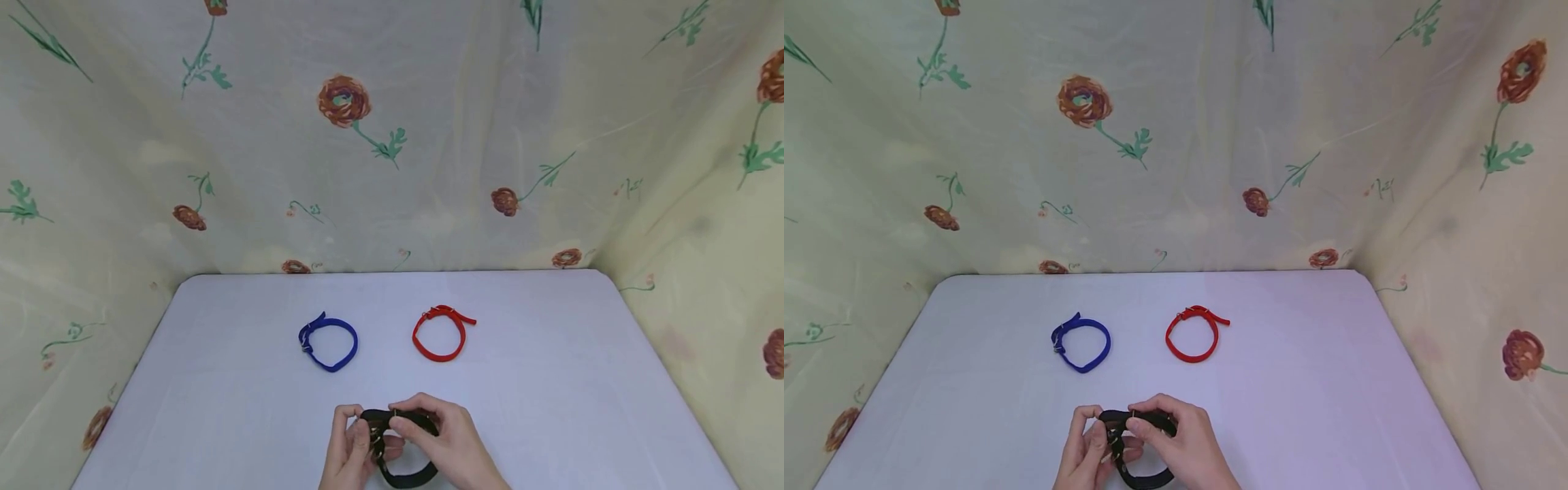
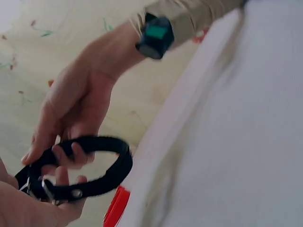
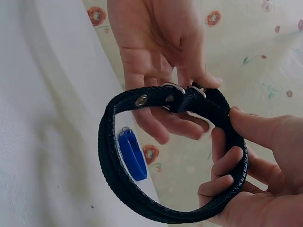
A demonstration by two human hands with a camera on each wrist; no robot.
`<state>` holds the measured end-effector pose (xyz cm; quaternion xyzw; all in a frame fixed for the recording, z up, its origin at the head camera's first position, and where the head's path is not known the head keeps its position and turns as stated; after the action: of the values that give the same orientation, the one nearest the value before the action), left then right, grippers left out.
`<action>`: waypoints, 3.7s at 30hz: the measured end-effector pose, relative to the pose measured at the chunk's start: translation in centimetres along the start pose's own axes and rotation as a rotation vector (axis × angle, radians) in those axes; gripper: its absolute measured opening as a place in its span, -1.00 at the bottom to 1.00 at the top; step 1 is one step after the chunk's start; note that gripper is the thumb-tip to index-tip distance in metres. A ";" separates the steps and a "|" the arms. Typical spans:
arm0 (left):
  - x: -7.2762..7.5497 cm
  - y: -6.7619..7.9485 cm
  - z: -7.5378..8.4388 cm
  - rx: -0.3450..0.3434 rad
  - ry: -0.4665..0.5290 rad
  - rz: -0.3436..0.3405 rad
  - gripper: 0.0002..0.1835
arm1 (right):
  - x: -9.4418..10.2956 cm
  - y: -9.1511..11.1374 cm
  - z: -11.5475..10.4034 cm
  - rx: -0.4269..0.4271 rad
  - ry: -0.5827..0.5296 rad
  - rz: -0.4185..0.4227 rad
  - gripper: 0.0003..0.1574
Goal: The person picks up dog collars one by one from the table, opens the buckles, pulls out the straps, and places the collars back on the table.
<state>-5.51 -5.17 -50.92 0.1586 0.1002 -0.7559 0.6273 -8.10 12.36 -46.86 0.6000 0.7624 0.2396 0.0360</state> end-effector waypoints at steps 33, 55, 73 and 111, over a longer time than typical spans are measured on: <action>0.9 0.3 3.5 -0.158 -0.443 -0.140 -0.65 | -0.1 0.9 -0.5 0.186 0.126 0.008 -0.70; 0.8 0.2 4.4 -0.185 -0.317 0.059 -0.66 | -0.4 1.2 -1.1 0.112 0.041 0.000 -0.65; 0.0 0.6 4.8 -0.137 -0.416 0.124 -0.62 | -0.3 1.4 -1.3 0.109 -0.002 -0.014 -0.77; 0.3 0.0 2.6 -0.047 -0.365 0.107 -0.58 | -1.6 1.0 -0.4 -0.094 -0.292 -0.047 -0.51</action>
<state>-5.89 -6.38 -48.59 0.0089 -0.0061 -0.7353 0.6777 -6.94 10.88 -46.46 0.6081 0.7508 0.1845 0.1800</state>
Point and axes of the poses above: each hand's wrist, its own y-axis away from the middle knuckle, its own x-axis out of the back of the hand, z = x × y, the point moved 4 cm from there along -y, towards the middle knuckle, and after that the axes turned 12 degrees about -x, right-handed, at the moved point
